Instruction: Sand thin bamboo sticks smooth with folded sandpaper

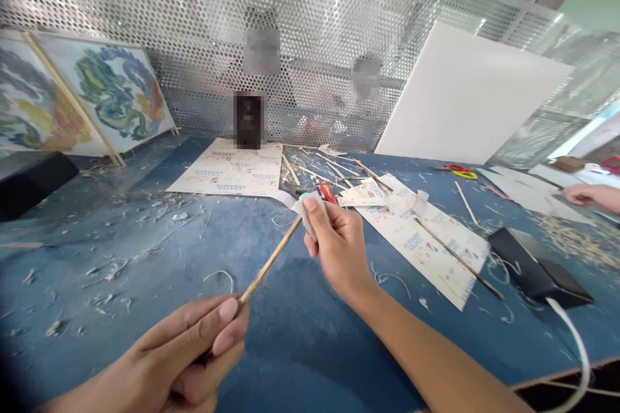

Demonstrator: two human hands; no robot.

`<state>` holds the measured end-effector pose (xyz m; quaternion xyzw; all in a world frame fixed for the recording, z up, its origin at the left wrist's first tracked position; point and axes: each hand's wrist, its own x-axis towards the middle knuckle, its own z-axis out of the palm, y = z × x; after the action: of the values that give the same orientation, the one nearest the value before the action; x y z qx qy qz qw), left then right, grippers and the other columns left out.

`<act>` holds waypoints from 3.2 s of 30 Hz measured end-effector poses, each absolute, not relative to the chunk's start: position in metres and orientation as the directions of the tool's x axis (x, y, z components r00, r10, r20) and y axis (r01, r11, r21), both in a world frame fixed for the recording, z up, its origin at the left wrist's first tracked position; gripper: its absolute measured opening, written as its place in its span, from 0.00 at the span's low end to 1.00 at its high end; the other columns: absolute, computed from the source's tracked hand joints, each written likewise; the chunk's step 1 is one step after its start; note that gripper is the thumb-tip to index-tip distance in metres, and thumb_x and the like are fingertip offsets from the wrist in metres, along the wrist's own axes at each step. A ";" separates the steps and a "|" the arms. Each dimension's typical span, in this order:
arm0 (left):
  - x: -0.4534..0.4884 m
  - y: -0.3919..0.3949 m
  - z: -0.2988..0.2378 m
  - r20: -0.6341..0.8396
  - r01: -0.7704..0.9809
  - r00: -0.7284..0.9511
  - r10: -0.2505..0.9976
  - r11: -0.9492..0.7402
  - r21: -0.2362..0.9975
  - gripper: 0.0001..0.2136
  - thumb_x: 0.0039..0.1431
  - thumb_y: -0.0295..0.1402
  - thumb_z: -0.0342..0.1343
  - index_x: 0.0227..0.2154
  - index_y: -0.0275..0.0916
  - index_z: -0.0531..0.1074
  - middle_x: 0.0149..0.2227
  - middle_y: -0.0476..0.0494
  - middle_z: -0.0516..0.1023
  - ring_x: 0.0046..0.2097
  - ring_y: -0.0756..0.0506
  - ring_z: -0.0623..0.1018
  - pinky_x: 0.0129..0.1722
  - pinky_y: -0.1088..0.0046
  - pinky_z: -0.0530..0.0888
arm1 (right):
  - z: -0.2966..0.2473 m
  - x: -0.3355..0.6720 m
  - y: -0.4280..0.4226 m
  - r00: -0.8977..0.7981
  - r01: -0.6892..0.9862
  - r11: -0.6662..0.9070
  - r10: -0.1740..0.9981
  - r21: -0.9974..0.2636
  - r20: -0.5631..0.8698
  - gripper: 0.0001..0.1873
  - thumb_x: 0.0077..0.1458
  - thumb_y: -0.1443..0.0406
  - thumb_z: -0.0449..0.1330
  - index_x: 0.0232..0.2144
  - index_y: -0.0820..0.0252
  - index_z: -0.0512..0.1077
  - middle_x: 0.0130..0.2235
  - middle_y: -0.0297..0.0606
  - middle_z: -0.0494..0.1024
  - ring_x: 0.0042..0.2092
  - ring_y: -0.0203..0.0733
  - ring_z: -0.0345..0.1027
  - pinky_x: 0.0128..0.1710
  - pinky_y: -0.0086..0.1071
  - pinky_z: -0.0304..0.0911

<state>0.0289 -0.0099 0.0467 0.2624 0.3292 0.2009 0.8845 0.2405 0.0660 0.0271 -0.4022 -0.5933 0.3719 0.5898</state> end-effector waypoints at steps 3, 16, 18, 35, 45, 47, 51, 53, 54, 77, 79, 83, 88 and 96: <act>0.029 -0.010 0.046 -0.478 -0.191 0.688 0.546 0.772 0.607 0.19 0.77 0.42 0.36 0.30 0.43 0.61 0.19 0.62 0.50 0.16 0.57 0.43 0.14 0.88 0.46 | 0.024 0.240 0.063 0.012 0.168 0.470 0.878 -0.866 0.479 0.31 0.71 0.54 0.58 0.17 0.57 0.60 0.16 0.27 0.61 0.19 0.30 0.55 0.21 0.29 0.51; 0.024 0.001 0.044 -0.496 -0.177 0.622 0.605 0.726 0.665 0.17 0.74 0.49 0.44 0.32 0.45 0.59 0.21 0.62 0.49 0.19 0.55 0.42 0.13 0.86 0.44 | 0.019 0.223 0.049 -0.359 0.191 0.329 0.900 -0.925 0.246 0.31 0.70 0.50 0.56 0.17 0.60 0.66 0.16 0.30 0.67 0.18 0.31 0.58 0.20 0.28 0.53; 0.025 0.000 0.046 -0.479 -0.191 0.628 0.613 0.718 0.669 0.17 0.73 0.50 0.45 0.32 0.45 0.60 0.21 0.62 0.49 0.20 0.55 0.43 0.14 0.85 0.44 | 0.022 0.228 0.055 -0.238 0.125 0.345 0.921 -0.930 0.309 0.27 0.71 0.51 0.56 0.23 0.59 0.70 0.19 0.31 0.72 0.19 0.32 0.63 0.21 0.28 0.58; 0.025 0.001 0.046 -0.503 -0.236 0.614 0.608 0.749 0.619 0.17 0.73 0.48 0.47 0.32 0.42 0.64 0.23 0.60 0.51 0.21 0.55 0.44 0.16 0.82 0.44 | 0.021 0.227 0.057 -0.170 0.082 0.333 0.933 -0.939 0.316 0.19 0.67 0.57 0.64 0.54 0.47 0.60 0.31 0.25 0.66 0.31 0.36 0.60 0.32 0.32 0.59; 0.025 0.000 0.046 -0.533 -0.132 0.638 0.555 0.761 0.635 0.18 0.73 0.50 0.46 0.31 0.44 0.62 0.21 0.61 0.52 0.20 0.55 0.44 0.15 0.83 0.43 | 0.033 0.247 0.069 -0.163 -0.070 0.203 0.964 -0.977 0.212 0.20 0.67 0.53 0.63 0.26 0.58 0.70 0.22 0.29 0.71 0.21 0.31 0.61 0.23 0.29 0.56; 0.025 0.001 0.045 -0.544 -0.123 0.632 0.552 0.764 0.633 0.19 0.72 0.51 0.45 0.31 0.44 0.61 0.20 0.62 0.51 0.19 0.55 0.44 0.15 0.82 0.43 | 0.034 0.244 0.062 -0.170 -0.063 0.190 0.965 -0.980 0.199 0.22 0.68 0.52 0.61 0.26 0.57 0.68 0.21 0.28 0.70 0.19 0.30 0.59 0.20 0.28 0.54; 0.023 0.002 0.043 -0.556 -0.140 0.592 0.583 0.754 0.642 0.19 0.72 0.52 0.47 0.30 0.44 0.60 0.20 0.62 0.52 0.19 0.56 0.44 0.15 0.81 0.41 | 0.033 0.228 0.042 -0.471 0.075 0.118 0.879 -0.990 0.069 0.27 0.68 0.51 0.60 0.21 0.59 0.67 0.18 0.28 0.66 0.18 0.29 0.53 0.18 0.27 0.48; 0.023 0.002 0.043 -0.566 -0.123 0.588 0.578 0.756 0.643 0.19 0.72 0.52 0.47 0.30 0.44 0.60 0.20 0.62 0.52 0.19 0.56 0.44 0.15 0.81 0.42 | 0.031 0.225 0.039 -0.510 0.075 0.128 0.857 -0.989 0.072 0.28 0.69 0.51 0.59 0.19 0.60 0.66 0.17 0.28 0.64 0.19 0.29 0.52 0.18 0.27 0.47; 0.024 0.002 0.042 -0.567 -0.114 0.599 0.565 0.762 0.638 0.19 0.72 0.52 0.46 0.30 0.44 0.60 0.20 0.62 0.52 0.18 0.56 0.44 0.15 0.81 0.42 | 0.031 0.226 0.041 -0.464 0.048 0.148 0.879 -0.988 0.109 0.28 0.69 0.51 0.60 0.19 0.59 0.66 0.17 0.27 0.63 0.18 0.28 0.52 0.18 0.27 0.47; 0.022 -0.001 0.042 -0.535 -0.130 0.672 0.512 0.793 0.595 0.18 0.74 0.50 0.41 0.31 0.45 0.58 0.19 0.62 0.51 0.17 0.56 0.41 0.13 0.84 0.43 | 0.027 0.224 0.039 -0.403 0.084 0.187 0.905 -0.979 0.138 0.28 0.68 0.50 0.59 0.20 0.58 0.66 0.16 0.28 0.65 0.17 0.30 0.55 0.18 0.28 0.51; 0.022 -0.002 0.042 -0.523 -0.131 0.679 0.515 0.787 0.603 0.18 0.74 0.50 0.42 0.31 0.45 0.58 0.19 0.62 0.51 0.18 0.56 0.41 0.13 0.85 0.43 | 0.027 0.226 0.045 -0.330 0.067 0.214 0.926 -0.974 0.181 0.28 0.68 0.50 0.60 0.20 0.58 0.66 0.16 0.28 0.65 0.17 0.30 0.55 0.18 0.28 0.51; 0.024 -0.004 0.041 -0.484 -0.135 0.715 0.504 0.780 0.611 0.18 0.74 0.50 0.40 0.31 0.45 0.58 0.20 0.62 0.49 0.17 0.55 0.42 0.12 0.85 0.41 | 0.027 0.236 0.059 -0.021 0.009 0.285 0.958 -0.959 0.284 0.26 0.67 0.51 0.62 0.21 0.58 0.67 0.16 0.27 0.64 0.16 0.29 0.55 0.17 0.27 0.50; 0.021 -0.003 0.044 -0.528 -0.118 0.670 0.523 0.776 0.619 0.18 0.74 0.50 0.41 0.31 0.45 0.58 0.20 0.62 0.50 0.18 0.56 0.42 0.13 0.84 0.42 | 0.027 0.222 0.036 -0.373 0.065 0.153 0.920 -0.986 0.118 0.28 0.68 0.49 0.60 0.21 0.59 0.67 0.15 0.28 0.65 0.16 0.29 0.54 0.17 0.26 0.50; 0.024 -0.007 0.039 -0.527 -0.082 0.656 0.541 0.745 0.662 0.18 0.70 0.54 0.47 0.34 0.46 0.60 0.22 0.62 0.54 0.19 0.56 0.45 0.14 0.83 0.44 | 0.020 0.234 0.060 0.040 -0.046 0.288 0.957 -0.956 0.286 0.26 0.67 0.51 0.62 0.21 0.57 0.66 0.16 0.26 0.63 0.16 0.30 0.54 0.16 0.27 0.49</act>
<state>0.0240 -0.0073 0.0394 0.3074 0.3729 0.1819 0.8563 0.2341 0.0599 0.0202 -0.4171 -0.5460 0.4266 0.5882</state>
